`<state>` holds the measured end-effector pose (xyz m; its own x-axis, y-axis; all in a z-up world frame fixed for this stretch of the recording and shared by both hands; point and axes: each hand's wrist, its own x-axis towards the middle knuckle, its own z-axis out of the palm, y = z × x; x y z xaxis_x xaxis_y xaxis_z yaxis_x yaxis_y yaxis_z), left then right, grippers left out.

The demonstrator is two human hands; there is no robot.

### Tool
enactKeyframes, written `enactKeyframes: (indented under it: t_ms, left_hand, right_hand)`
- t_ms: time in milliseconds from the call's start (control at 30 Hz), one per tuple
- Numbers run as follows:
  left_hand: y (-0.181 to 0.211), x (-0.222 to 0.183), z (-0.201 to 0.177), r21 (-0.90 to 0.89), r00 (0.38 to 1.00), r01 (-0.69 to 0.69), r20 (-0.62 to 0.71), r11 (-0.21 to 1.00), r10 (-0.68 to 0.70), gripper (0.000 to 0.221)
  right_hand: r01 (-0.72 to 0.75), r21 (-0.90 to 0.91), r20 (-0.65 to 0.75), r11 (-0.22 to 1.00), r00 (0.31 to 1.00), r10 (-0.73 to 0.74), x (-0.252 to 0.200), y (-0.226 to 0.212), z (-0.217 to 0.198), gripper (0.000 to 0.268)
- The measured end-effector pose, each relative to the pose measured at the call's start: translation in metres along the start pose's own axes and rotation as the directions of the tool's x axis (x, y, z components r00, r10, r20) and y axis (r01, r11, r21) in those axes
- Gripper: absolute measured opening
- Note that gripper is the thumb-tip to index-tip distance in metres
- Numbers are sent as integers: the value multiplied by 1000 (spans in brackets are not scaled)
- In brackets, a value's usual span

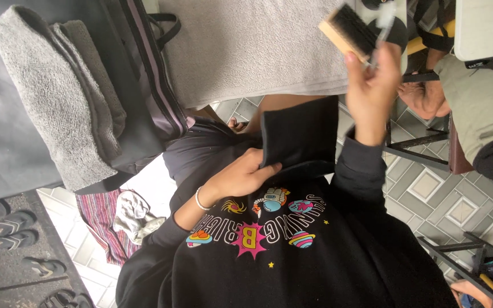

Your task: Applying a finishing agent to the interior edges of a black bag and using a brush to work it in.

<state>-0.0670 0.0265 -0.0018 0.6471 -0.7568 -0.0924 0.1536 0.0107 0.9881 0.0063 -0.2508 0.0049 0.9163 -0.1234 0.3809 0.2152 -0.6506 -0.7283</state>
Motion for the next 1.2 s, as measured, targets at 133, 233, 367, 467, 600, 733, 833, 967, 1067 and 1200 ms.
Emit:
enactKeyframes:
  t_ms: [133, 233, 367, 467, 600, 733, 833, 967, 1067, 1200]
  left_hand:
    - [-12, -5, -2, -52, 993, 34, -112, 998, -40, 15]
    - [-21, -10, -3, -76, 984, 42, -172, 996, -55, 13]
    - [-27, -13, -5, -95, 973, 78, -211, 992, -97, 10]
    - [-32, -13, -9, -78, 963, 93, -246, 993, -110, 10]
    - [-36, -14, -12, -75, 951, 108, -281, 991, -125, 8]
    - [-38, -16, -13, -77, 943, 128, -299, 989, -146, 7]
    - [-41, -16, -14, -65, 940, 118, -315, 991, -133, 7]
    - [-42, -13, -13, -71, 947, 122, -291, 990, -138, 8]
    - [-40, -13, -12, -64, 950, 116, -284, 991, -130, 9]
    - [-35, -16, -14, -86, 947, 126, -287, 988, -145, 8]
  right_hand:
    - [84, -230, -65, 970, 993, -102, 10, 5, 30, 33]
    - [101, -338, -37, 936, 992, -121, 9, 2, 33, 36]
    - [58, -391, -62, 918, 994, -89, 4, -22, 23, 41]
    - [109, -345, -27, 932, 992, -126, 5, -49, 19, 29]
    - [169, -359, 119, 918, 984, -134, -3, -54, 31, 19]
    - [144, -318, 189, 937, 978, -86, -12, -55, 31, 19]
    - [84, -86, 383, 993, 923, -45, -7, -64, 22, 18]
    - [119, -54, 306, 991, 947, -97, 8, -60, 30, 19]
    - [209, -138, 205, 968, 962, -179, 18, -46, 53, 21]
    - [253, -138, 270, 958, 940, -209, 21, -48, 72, 25]
